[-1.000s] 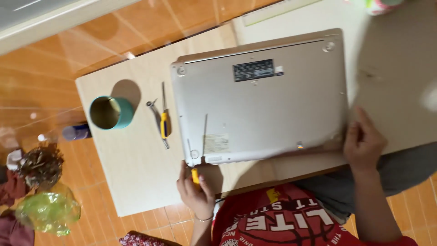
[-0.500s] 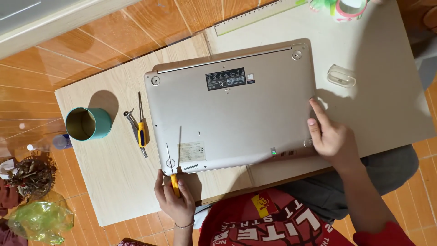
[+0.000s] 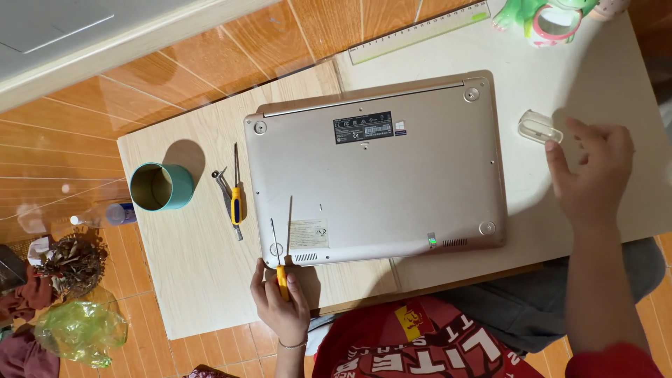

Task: Repairing a laptop by removing screws and prying open internal components.

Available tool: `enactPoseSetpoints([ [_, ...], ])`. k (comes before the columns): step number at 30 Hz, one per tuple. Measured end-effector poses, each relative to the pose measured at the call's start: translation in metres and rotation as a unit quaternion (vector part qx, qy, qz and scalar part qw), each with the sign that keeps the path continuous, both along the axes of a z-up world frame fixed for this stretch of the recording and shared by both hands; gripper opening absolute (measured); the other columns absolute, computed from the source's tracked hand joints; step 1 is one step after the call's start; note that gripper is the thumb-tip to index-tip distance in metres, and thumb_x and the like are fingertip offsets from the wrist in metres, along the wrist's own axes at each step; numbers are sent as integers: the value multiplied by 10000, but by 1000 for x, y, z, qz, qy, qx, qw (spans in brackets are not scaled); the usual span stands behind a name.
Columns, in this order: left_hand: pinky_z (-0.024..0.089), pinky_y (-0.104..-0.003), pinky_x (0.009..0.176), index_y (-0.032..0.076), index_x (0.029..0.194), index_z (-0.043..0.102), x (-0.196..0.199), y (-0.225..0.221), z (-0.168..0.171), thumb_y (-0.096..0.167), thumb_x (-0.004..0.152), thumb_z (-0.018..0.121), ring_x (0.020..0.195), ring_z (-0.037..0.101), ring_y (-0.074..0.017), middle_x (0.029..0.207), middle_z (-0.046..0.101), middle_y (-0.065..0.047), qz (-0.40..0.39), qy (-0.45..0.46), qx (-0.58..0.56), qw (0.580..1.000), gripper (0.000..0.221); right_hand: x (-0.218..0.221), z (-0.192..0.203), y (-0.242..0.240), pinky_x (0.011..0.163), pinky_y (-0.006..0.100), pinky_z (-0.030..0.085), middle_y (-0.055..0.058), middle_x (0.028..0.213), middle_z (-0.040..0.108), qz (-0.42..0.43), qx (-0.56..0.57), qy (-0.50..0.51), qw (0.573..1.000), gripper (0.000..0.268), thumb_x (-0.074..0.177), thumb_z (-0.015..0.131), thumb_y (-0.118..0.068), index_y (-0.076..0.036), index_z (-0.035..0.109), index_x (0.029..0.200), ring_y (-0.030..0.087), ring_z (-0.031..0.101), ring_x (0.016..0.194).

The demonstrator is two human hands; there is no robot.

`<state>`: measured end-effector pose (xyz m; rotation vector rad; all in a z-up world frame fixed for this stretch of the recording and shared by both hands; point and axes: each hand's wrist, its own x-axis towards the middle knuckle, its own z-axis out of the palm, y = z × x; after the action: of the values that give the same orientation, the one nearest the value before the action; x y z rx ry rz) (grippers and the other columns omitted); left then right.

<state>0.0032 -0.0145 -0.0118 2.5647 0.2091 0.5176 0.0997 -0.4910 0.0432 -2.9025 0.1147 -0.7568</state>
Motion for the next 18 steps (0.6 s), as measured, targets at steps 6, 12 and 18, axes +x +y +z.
enactPoseSetpoints([
  [6,513,-315,606,-55,937,603,0,0,-1,225,1012,606,818,668,-240,1403,571,-273,9,6,3,1000,291,40,-14,5,813,274,574,113,1203,687,43,304,65,949,140,1143,681,-50,-56,725,1275,151,684,992],
  [12,577,-336,764,-102,1159,627,2,-2,1,194,1036,597,1064,694,-319,1397,582,-259,-12,-19,28,999,321,71,-20,-13,891,368,563,150,1394,649,74,219,113,966,304,1050,698,-77,-45,680,1352,268,648,1098],
  [18,573,-349,772,-83,1123,634,5,-5,5,197,1025,615,1075,689,-329,1389,587,-254,-10,-21,36,999,297,44,-13,-50,1007,470,448,178,1351,617,43,-46,156,986,735,678,900,-358,25,679,1266,409,557,1216],
])
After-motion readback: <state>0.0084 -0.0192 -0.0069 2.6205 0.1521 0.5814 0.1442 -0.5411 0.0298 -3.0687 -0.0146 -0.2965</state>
